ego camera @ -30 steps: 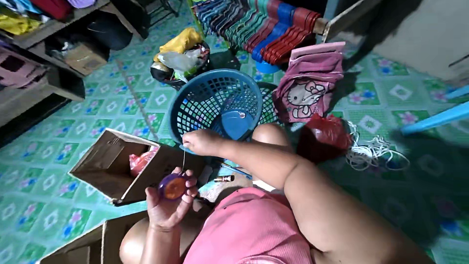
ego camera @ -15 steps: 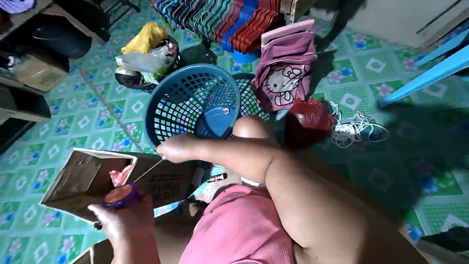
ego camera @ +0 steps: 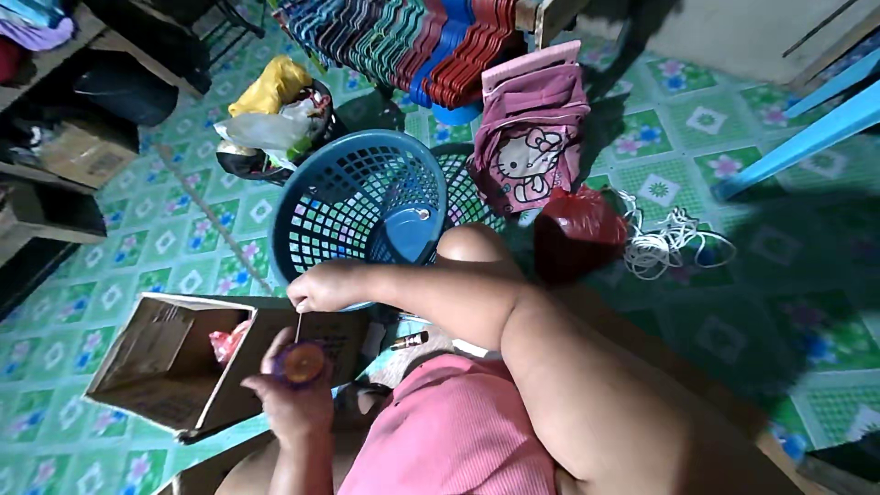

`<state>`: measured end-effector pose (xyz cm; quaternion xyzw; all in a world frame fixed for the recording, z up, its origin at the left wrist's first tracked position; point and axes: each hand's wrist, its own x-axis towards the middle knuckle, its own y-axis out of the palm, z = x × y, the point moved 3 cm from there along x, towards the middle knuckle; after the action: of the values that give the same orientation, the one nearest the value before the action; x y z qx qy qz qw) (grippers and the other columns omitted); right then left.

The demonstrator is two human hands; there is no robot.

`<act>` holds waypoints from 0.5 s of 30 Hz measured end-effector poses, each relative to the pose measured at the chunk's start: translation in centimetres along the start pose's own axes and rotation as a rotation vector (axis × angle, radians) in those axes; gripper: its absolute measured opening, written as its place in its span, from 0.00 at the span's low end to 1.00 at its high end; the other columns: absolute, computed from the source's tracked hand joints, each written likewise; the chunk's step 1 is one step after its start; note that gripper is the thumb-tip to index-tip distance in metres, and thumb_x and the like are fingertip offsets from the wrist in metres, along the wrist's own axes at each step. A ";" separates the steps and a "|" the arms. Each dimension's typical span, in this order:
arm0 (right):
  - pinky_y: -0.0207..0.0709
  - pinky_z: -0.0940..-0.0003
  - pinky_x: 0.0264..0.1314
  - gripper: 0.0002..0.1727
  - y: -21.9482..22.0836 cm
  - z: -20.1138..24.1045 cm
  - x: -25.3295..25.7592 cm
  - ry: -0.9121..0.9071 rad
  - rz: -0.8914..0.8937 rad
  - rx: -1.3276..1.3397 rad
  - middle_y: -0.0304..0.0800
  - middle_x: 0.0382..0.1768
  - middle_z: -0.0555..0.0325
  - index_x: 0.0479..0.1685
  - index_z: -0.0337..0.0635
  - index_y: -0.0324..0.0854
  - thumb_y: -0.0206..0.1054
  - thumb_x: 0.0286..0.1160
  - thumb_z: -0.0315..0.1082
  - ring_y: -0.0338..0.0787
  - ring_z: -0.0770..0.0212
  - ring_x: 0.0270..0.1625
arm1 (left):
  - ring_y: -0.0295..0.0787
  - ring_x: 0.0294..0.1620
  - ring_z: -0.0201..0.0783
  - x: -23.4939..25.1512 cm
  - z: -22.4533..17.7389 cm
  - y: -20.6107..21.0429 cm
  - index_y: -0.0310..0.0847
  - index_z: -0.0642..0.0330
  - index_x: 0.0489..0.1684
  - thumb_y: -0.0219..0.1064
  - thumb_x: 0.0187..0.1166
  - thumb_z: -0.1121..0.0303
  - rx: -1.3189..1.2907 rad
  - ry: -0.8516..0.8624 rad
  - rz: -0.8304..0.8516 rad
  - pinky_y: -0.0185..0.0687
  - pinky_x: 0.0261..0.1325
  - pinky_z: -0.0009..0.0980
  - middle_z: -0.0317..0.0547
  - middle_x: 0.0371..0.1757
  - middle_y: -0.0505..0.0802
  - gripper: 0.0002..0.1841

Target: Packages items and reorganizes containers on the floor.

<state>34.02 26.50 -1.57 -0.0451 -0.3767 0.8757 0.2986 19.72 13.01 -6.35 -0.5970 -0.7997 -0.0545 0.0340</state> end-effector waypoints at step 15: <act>0.79 0.48 0.61 0.14 2.1 0.8 0.2 -0.074 0.121 -0.018 0.92 0.50 0.45 0.56 0.35 0.88 0.63 0.87 0.36 0.89 0.49 0.57 | 0.88 0.26 0.29 -0.5 0.6 1.1 0.76 0.52 0.60 0.20 0.88 0.35 0.006 -0.226 -0.164 0.84 0.25 0.26 0.36 0.36 0.94 0.40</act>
<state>32.57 24.97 -2.38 -0.0381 -0.3918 0.8899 0.2305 20.93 12.89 -6.92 -0.5318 -0.8447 0.0129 -0.0588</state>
